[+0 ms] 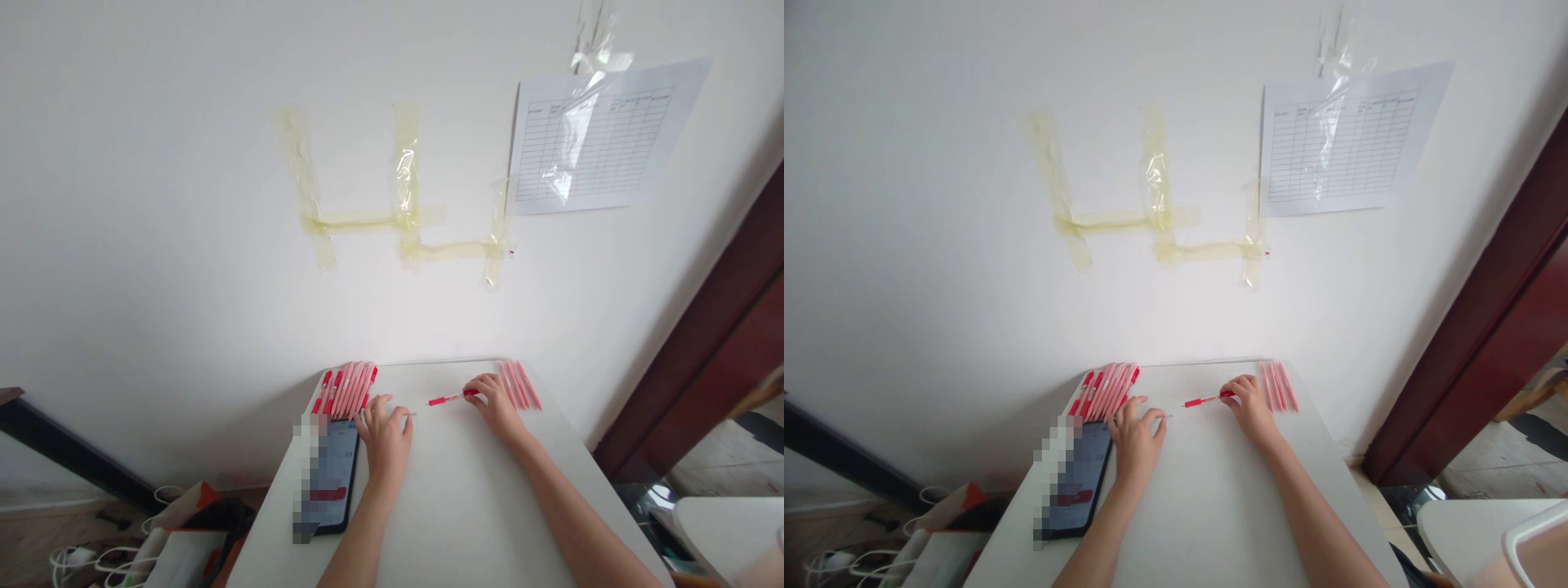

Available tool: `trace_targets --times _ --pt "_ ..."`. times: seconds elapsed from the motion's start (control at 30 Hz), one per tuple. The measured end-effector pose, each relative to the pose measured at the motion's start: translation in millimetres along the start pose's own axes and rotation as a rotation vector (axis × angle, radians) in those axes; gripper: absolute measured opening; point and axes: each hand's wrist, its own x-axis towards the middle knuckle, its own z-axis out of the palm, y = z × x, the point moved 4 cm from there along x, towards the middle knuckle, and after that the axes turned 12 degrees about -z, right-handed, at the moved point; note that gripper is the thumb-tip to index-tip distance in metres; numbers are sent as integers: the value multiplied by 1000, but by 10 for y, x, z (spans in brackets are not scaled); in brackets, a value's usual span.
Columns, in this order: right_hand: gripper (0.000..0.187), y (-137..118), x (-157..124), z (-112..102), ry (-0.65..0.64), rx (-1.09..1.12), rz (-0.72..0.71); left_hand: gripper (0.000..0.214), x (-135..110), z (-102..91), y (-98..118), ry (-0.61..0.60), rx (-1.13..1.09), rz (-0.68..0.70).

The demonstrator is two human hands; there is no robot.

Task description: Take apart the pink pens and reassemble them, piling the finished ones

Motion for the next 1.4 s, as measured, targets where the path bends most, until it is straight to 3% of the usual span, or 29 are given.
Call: trace_targets --times 0.47,1.0,1.4 --pt "16 -3 -5 9 -26 17 22 11 3 4 -36 -10 51 -63" --pt "16 -15 3 7 -28 5 7 6 18 39 -70 -101 83 -140" --pt "15 -6 -2 13 -32 4 17 4 19 54 -89 -77 62 -130"
